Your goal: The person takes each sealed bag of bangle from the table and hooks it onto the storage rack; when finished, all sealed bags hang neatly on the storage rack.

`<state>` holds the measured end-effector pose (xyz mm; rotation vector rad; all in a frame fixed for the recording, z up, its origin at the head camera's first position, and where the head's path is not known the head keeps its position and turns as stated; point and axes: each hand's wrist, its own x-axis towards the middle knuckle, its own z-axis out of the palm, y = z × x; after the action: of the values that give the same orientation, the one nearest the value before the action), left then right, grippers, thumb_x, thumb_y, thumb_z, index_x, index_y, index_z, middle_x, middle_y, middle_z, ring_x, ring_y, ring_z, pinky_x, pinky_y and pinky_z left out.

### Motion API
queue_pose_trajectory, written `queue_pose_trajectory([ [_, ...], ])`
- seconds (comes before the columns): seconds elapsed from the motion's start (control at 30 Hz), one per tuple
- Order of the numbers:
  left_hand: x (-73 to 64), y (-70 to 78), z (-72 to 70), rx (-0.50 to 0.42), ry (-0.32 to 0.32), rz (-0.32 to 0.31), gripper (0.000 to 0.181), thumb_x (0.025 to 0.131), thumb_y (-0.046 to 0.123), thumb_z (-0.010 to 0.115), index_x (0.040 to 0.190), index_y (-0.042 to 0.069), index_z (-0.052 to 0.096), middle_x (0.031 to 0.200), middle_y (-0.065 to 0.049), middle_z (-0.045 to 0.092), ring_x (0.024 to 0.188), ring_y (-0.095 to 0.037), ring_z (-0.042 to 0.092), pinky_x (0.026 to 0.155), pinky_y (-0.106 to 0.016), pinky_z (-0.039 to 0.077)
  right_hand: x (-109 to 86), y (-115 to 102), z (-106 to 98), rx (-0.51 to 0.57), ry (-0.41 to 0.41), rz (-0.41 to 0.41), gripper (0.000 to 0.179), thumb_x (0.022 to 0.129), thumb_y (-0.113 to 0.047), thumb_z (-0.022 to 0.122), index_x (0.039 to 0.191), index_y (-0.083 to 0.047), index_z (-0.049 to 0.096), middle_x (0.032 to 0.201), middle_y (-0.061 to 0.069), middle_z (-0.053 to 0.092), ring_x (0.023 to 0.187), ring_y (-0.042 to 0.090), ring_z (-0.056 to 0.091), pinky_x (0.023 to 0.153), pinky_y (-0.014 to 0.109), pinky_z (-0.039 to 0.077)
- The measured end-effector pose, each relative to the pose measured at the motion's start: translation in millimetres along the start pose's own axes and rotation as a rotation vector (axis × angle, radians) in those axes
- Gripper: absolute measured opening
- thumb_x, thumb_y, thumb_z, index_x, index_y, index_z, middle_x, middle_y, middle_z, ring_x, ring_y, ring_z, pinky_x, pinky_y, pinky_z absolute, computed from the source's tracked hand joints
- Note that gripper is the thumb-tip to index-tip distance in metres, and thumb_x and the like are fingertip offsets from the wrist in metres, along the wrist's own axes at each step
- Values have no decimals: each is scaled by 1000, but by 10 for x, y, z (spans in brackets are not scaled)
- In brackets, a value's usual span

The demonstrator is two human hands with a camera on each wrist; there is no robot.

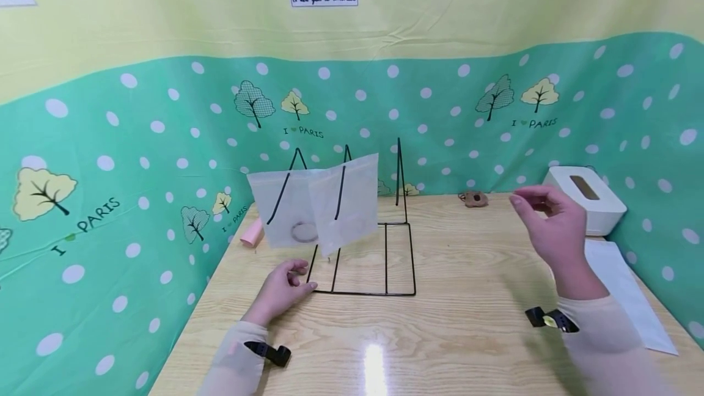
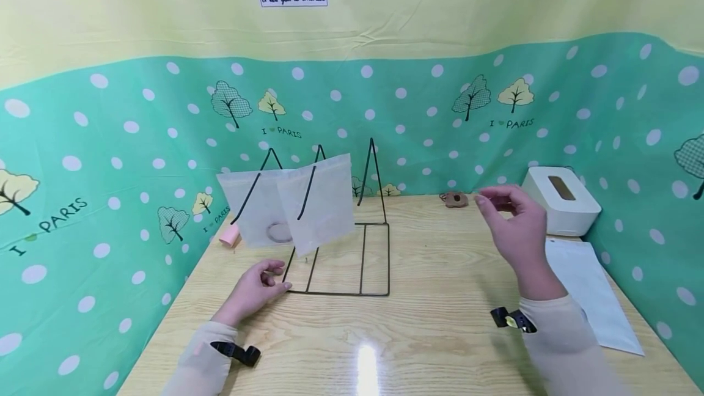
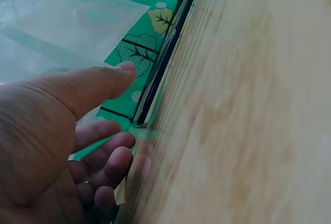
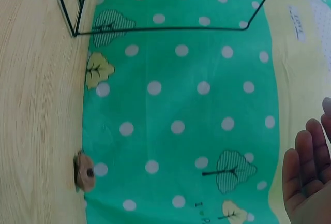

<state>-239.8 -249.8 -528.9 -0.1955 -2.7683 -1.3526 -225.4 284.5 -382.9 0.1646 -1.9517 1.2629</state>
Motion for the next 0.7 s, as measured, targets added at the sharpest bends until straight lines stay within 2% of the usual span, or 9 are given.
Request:
queue_pose_trajectory([
  [0.2, -5, 15, 25, 42, -1, 26, 60, 81, 24, 93, 131, 3, 68, 112, -4, 68, 86, -18, 58, 76, -30, 48, 73, 104, -245, -31, 27, 40, 22, 94, -6, 78, 114, 5, 75, 97, -13, 70, 90, 6, 63, 78, 15, 48],
  [0.4, -20, 39, 27, 100, -6, 39, 60, 79, 27, 95, 128, 4, 70, 108, -1, 66, 86, -16, 55, 75, -32, 47, 152, 271, -453, -73, 55, 163, 27, 95, -10, 78, 119, 2, 75, 97, -17, 69, 90, 4, 61, 77, 12, 46],
  [0.57, -14, 31, 33, 130, -8, 42, 60, 78, 29, 96, 127, 5, 70, 105, 0, 65, 85, -15, 54, 75, -33, 46, 187, 395, -643, -117, 17, 282, 31, 98, -20, 76, 124, -3, 74, 99, -18, 66, 88, 4, 58, 68, 8, 46],
  [0.7, -13, 12, 41, 137, -3, 44, 60, 78, 29, 96, 128, 6, 71, 104, 1, 65, 85, -15, 54, 75, -32, 45, 215, 494, -801, -161, -24, 327, 34, 99, -27, 74, 127, -7, 72, 100, -20, 64, 89, 4, 56, 66, 7, 45],
])
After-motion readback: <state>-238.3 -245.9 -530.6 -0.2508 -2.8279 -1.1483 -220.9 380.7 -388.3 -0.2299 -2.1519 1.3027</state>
